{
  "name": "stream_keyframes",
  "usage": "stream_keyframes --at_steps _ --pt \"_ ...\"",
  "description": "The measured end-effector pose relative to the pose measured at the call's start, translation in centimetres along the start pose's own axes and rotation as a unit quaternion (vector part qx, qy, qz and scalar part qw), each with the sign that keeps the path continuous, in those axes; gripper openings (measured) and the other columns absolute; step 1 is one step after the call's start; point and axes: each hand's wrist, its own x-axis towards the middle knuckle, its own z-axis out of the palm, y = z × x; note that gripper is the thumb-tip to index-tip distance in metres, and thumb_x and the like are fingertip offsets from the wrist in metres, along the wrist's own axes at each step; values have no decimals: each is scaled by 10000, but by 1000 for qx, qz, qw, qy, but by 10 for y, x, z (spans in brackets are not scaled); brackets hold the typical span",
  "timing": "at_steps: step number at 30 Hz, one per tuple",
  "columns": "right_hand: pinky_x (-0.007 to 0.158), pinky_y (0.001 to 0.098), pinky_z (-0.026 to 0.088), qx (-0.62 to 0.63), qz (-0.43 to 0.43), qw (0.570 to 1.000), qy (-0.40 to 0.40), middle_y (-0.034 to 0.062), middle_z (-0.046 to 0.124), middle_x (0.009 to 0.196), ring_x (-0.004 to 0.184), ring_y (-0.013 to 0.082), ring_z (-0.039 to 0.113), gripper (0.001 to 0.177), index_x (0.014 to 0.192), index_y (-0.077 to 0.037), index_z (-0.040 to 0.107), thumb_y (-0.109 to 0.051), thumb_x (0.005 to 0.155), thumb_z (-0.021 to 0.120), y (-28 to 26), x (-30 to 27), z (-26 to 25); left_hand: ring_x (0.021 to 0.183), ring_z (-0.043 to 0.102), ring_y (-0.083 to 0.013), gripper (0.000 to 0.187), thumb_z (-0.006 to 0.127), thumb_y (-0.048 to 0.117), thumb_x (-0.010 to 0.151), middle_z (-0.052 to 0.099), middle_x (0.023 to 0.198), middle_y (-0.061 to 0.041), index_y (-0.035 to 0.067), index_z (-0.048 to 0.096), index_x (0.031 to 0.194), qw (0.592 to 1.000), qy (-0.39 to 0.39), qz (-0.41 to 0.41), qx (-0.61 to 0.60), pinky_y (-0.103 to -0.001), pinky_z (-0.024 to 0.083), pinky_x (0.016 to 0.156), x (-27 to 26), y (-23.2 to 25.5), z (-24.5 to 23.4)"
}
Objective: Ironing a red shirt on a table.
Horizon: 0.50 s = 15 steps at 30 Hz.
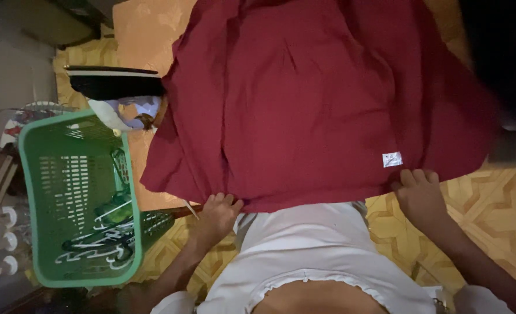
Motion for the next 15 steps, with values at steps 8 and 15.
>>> stream_keyframes --at_steps 8,15 --pt "729 387 466 -53 -2 998 27 49 648 871 747 239 628 117 969 -155 657 -208 887 594 -18 -13 28 655 593 -252 493 620 343 912 604 840 -90 185 606 1379 998 16 13 62 -396 478 573 -8 20 60" --pt "767 447 563 150 132 928 -315 130 781 906 832 324 749 470 1018 -117 763 -517 943 529 -3 5 26 704 686 -386 531 515 321 912 726 846 -204 69 515 1379 982 -157 -99 37 -516 532 617 -25 -1 118"
